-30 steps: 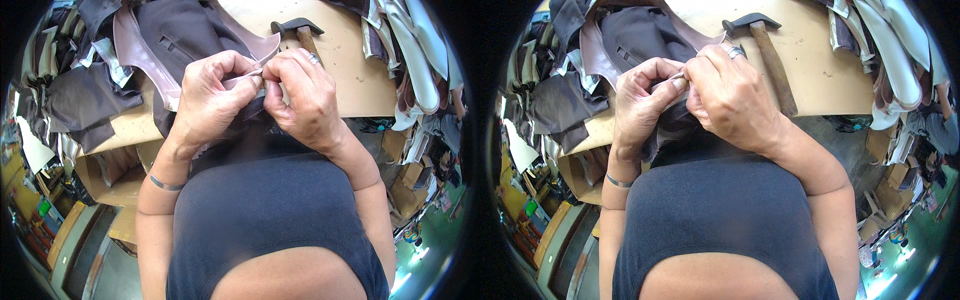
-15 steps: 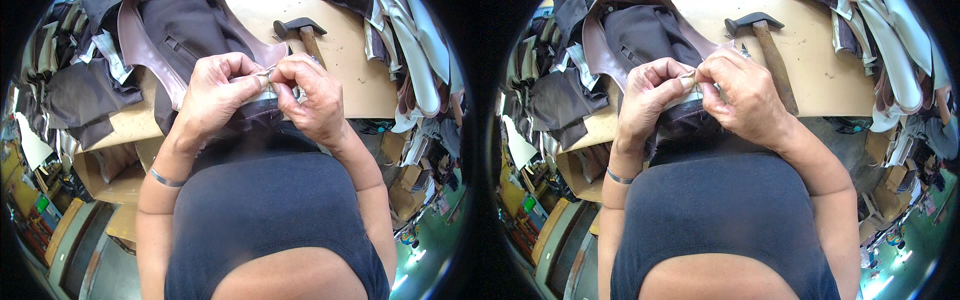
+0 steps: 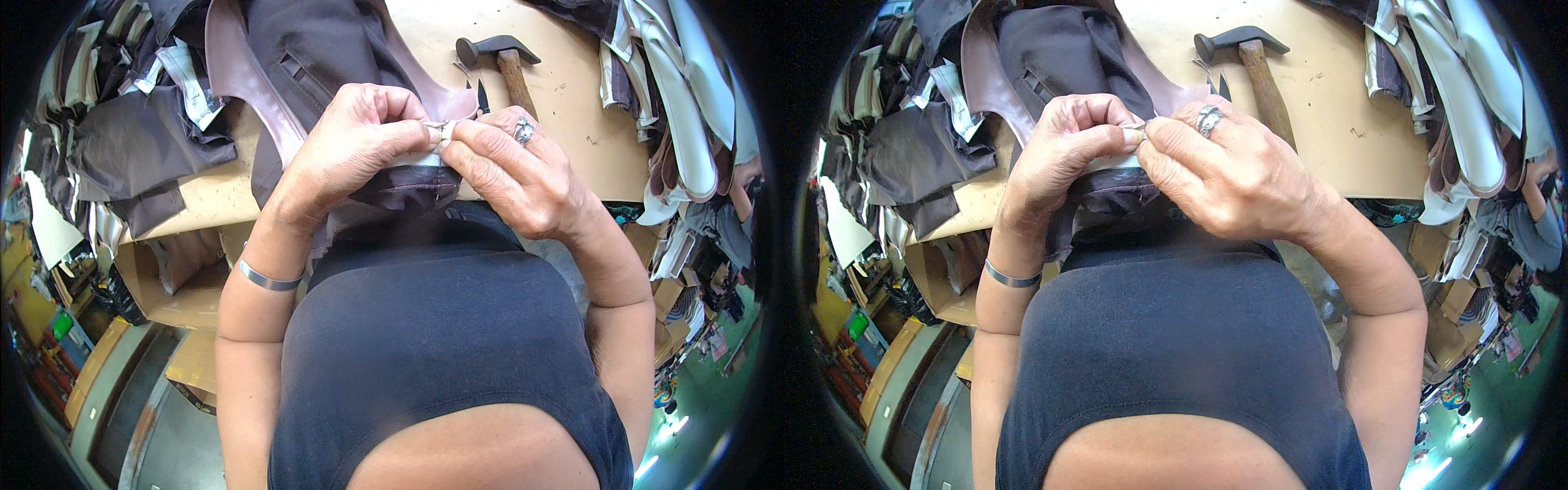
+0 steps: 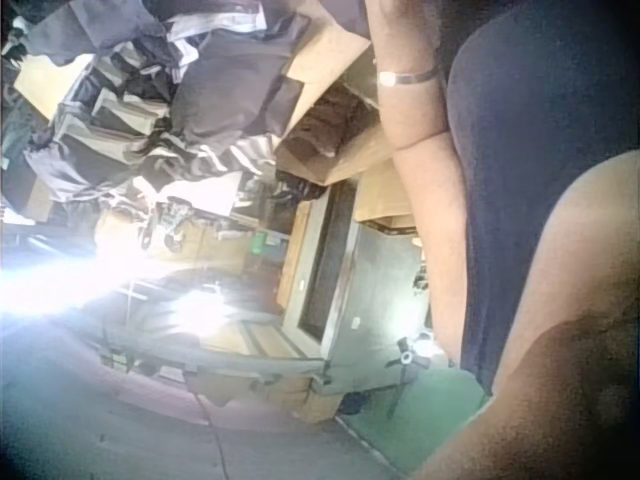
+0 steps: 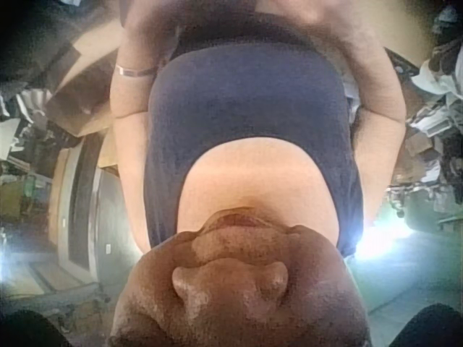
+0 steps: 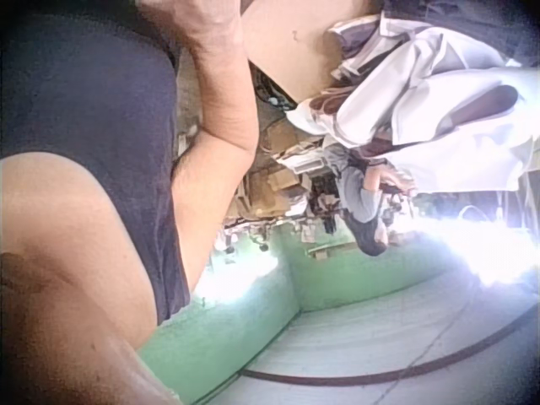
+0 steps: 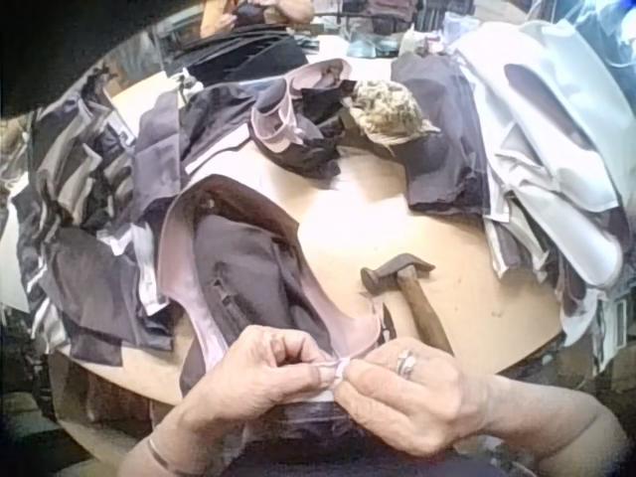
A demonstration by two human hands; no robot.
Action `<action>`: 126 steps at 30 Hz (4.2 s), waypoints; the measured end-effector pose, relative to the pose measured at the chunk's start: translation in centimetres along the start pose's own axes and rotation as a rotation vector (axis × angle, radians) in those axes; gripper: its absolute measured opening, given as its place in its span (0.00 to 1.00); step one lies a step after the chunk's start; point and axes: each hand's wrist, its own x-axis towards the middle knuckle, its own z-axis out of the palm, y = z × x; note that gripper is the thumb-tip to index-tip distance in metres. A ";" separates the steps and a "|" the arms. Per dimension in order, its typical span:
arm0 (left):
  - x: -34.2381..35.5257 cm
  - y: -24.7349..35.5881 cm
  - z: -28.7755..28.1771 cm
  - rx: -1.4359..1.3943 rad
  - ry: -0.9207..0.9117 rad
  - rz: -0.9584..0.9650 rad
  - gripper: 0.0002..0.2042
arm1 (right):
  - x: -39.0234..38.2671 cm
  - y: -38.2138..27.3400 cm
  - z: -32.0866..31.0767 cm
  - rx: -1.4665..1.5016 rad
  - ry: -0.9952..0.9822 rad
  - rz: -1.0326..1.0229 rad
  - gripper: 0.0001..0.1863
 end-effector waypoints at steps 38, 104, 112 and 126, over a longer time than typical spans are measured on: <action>-1.4 -0.4 0.3 0.009 0.027 0.008 0.06 | -0.1 0.3 0.9 0.516 -0.042 0.353 0.08; -1.9 -0.8 1.7 0.521 0.053 0.291 0.07 | -0.6 1.1 -1.2 0.363 -0.128 0.713 0.03; -1.7 -0.5 2.5 0.705 0.116 0.496 0.06 | -3.4 -0.1 -3.0 0.443 -0.752 0.602 0.09; -1.5 -0.8 2.7 0.995 0.251 0.598 0.09 | -2.6 -1.4 -0.1 1.017 0.071 0.925 0.15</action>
